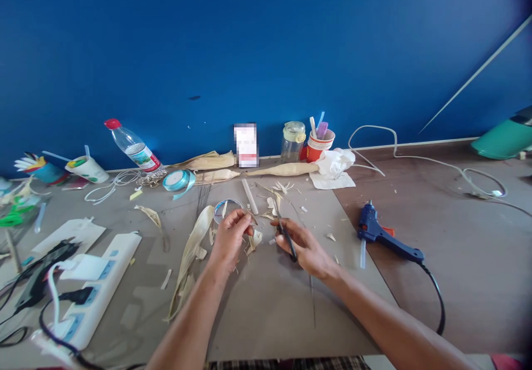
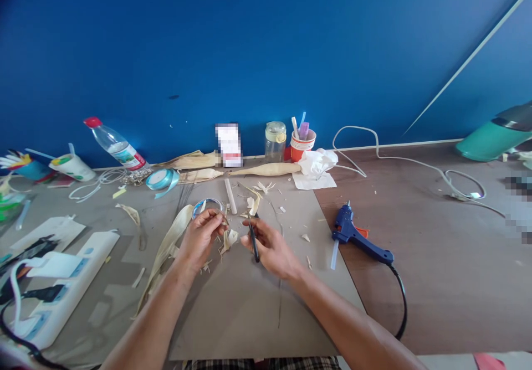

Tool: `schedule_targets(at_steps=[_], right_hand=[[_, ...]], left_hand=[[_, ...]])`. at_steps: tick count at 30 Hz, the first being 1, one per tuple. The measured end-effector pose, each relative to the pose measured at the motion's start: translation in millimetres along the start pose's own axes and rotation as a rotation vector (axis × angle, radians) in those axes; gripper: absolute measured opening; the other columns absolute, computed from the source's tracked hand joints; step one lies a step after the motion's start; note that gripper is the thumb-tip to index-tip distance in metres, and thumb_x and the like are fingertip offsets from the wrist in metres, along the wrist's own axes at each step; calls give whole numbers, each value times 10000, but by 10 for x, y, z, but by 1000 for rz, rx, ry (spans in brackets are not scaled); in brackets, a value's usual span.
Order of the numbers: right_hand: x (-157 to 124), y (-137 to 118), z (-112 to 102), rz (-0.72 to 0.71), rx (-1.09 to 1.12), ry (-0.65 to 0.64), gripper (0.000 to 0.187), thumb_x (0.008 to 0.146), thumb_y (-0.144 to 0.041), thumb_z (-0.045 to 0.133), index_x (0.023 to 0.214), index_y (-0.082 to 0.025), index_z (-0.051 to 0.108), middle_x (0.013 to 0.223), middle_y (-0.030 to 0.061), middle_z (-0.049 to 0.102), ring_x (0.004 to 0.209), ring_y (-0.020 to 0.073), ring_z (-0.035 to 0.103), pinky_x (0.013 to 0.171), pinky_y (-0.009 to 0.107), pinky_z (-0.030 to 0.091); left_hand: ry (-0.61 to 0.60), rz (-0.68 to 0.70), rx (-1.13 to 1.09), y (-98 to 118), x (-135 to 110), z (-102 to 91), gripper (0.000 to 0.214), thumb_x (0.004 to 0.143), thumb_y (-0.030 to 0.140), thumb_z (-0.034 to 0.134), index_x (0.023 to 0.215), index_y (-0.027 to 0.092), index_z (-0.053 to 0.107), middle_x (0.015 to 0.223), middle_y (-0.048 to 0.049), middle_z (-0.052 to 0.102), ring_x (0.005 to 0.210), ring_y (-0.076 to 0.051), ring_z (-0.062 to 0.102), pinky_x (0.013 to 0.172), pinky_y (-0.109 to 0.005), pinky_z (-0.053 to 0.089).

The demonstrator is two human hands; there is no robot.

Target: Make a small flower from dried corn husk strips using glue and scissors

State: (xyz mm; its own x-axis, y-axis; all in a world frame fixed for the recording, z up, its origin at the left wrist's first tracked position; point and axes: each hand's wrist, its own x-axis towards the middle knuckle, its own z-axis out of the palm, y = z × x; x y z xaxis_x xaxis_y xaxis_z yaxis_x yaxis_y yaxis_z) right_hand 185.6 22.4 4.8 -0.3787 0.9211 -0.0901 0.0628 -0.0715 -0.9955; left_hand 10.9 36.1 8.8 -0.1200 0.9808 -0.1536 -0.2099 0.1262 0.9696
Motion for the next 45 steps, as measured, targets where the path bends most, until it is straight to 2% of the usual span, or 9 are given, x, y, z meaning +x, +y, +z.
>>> schedule_targets(at_steps=[7, 11, 18, 22, 29, 33, 36, 40, 45], right_hand=[[52, -33, 0, -42, 239, 62, 453, 666, -379, 689, 1034, -172, 523, 691, -31, 484, 600, 88, 444, 545, 215, 351], [69, -2, -5, -57, 235, 98, 446, 660, -337, 698, 1038, -180, 520, 723, -24, 516, 642, 99, 480, 571, 221, 373], [80, 47, 14, -113, 231, 262, 510, 653, -302, 699, 1105, -217, 479, 870, 8, 567, 718, 122, 538, 580, 225, 418], [80, 43, 37, -100, 239, 264, 498, 650, -308, 700, 1088, -197, 491, 799, 6, 588, 654, 117, 532, 532, 221, 415], [69, 45, 42, -110, 155, 277, 432, 656, -245, 668, 1046, -188, 491, 728, -17, 589, 597, 101, 530, 522, 213, 412], [66, 37, 0, -106, 68, 256, 410, 689, -219, 625, 1056, -191, 442, 696, -30, 586, 557, 93, 518, 495, 202, 386], [67, 19, -36, -103, 12, 228, 386, 696, -214, 618, 1034, -189, 432, 694, -28, 590, 536, 86, 505, 500, 204, 385], [68, 4, -59, -90, -28, 181, 359, 697, -209, 618, 1009, -191, 441, 668, -39, 564, 538, 86, 491, 508, 206, 376], [88, 2, -72, -81, -13, 206, 390, 686, -222, 638, 1018, -187, 436, 718, -21, 581, 603, 105, 530, 541, 216, 391]], left_hand=[[-14, -40, -227, 20, -35, 56, 213, 673, 223, 688, 824, 184, 544, 631, 68, 577, 435, -35, 472, 673, -265, 470], [-35, -78, -220, 15, -59, 85, 228, 682, 204, 671, 828, 195, 497, 648, 52, 627, 441, -54, 515, 741, -329, 485], [-157, -182, -154, 0, -122, 129, 195, 692, 196, 665, 749, 176, 480, 713, 39, 610, 493, -48, 522, 718, -294, 484], [-203, -162, -141, -14, -145, 170, 187, 693, 196, 672, 725, 174, 489, 621, 72, 511, 480, -43, 475, 698, -285, 484], [-295, -174, -122, -32, -171, 200, 179, 685, 208, 686, 714, 165, 515, 632, 53, 513, 510, -59, 481, 692, -294, 479], [-326, -147, -5, 19, -193, 174, 137, 698, 232, 671, 739, 169, 557, 668, 30, 539, 555, -85, 514, 686, -287, 467], [-295, -27, 202, 52, -190, 145, 142, 708, 252, 658, 825, 177, 631, 753, -22, 611, 655, -133, 559, 640, -249, 437], [-257, 135, 390, 47, -157, 117, 55, 702, 207, 647, 730, 193, 692, 711, -32, 641, 670, -152, 554, 602, -225, 405], [-357, 16, 356, 1, -139, 89, 95, 692, 190, 651, 765, 199, 710, 648, -24, 637, 554, -136, 521, 527, -226, 372]])
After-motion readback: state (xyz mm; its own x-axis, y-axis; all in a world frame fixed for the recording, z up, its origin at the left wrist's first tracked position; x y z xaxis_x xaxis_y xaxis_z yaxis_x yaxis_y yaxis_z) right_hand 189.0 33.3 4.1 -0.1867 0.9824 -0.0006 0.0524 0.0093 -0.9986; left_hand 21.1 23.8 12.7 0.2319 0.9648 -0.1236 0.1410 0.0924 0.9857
